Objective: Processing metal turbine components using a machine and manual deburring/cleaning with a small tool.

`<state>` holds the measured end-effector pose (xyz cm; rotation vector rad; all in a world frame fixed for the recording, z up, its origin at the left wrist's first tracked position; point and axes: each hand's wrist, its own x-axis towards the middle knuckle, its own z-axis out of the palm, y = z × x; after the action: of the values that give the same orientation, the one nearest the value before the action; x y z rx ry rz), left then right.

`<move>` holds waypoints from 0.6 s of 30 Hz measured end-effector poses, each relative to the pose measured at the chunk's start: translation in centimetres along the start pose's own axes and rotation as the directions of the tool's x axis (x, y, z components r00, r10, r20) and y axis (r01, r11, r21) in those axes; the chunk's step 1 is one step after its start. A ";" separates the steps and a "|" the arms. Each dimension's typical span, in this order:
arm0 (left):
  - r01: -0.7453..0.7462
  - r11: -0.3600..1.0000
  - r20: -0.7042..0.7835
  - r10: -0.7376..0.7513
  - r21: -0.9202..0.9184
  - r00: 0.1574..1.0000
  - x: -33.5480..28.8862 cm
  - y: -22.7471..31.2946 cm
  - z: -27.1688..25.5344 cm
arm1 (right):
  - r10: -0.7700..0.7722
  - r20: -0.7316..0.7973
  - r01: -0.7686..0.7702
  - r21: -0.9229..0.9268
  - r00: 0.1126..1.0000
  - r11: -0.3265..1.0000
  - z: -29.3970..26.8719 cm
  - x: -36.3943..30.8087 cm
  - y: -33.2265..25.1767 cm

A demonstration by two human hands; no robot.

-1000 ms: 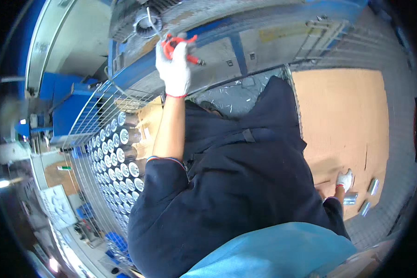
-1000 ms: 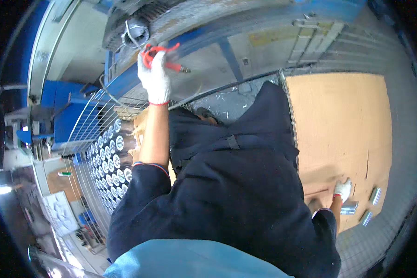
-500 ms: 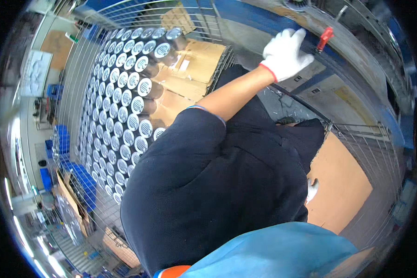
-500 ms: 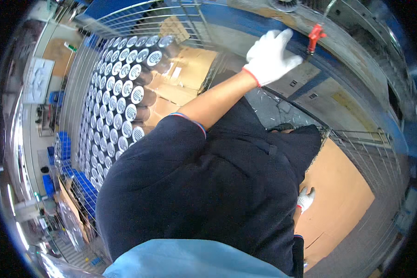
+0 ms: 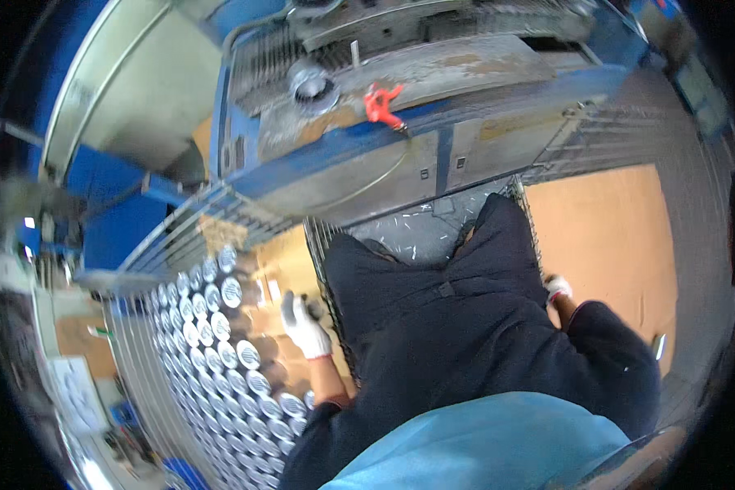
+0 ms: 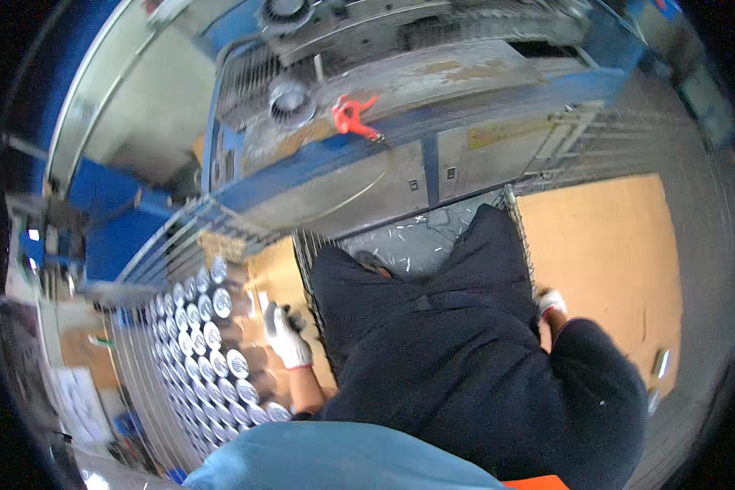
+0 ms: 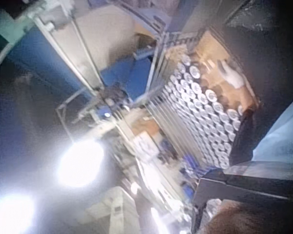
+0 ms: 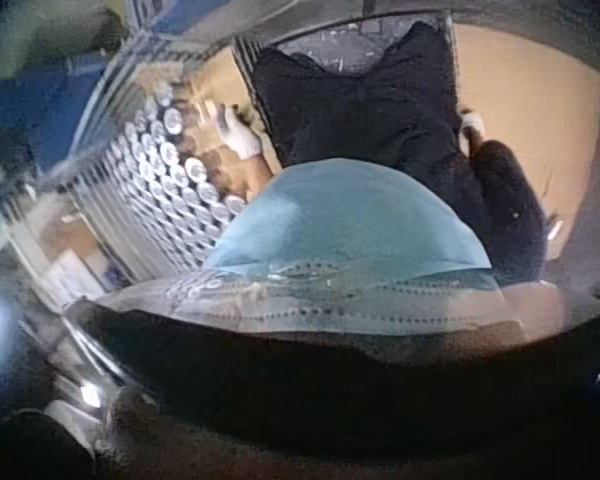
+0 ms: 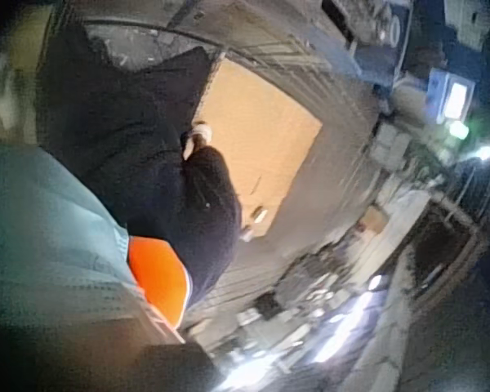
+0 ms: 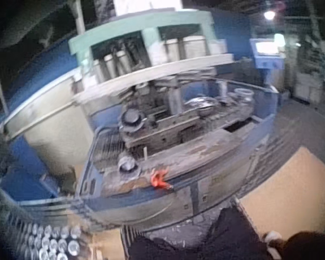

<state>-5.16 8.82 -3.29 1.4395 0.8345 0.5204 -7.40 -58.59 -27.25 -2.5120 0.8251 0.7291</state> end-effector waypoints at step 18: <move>0.231 0.887 0.418 -0.048 -0.400 0.907 -0.3 1.8 7.4 | 0.160 -0.045 -0.153 0.125 0.986 0.980 -1.1 -3.3 -2.6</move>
<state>0.61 3.99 -1.98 1.0012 0.4479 0.2629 -7.61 -55.81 -23.93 -2.3885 1.0638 0.6417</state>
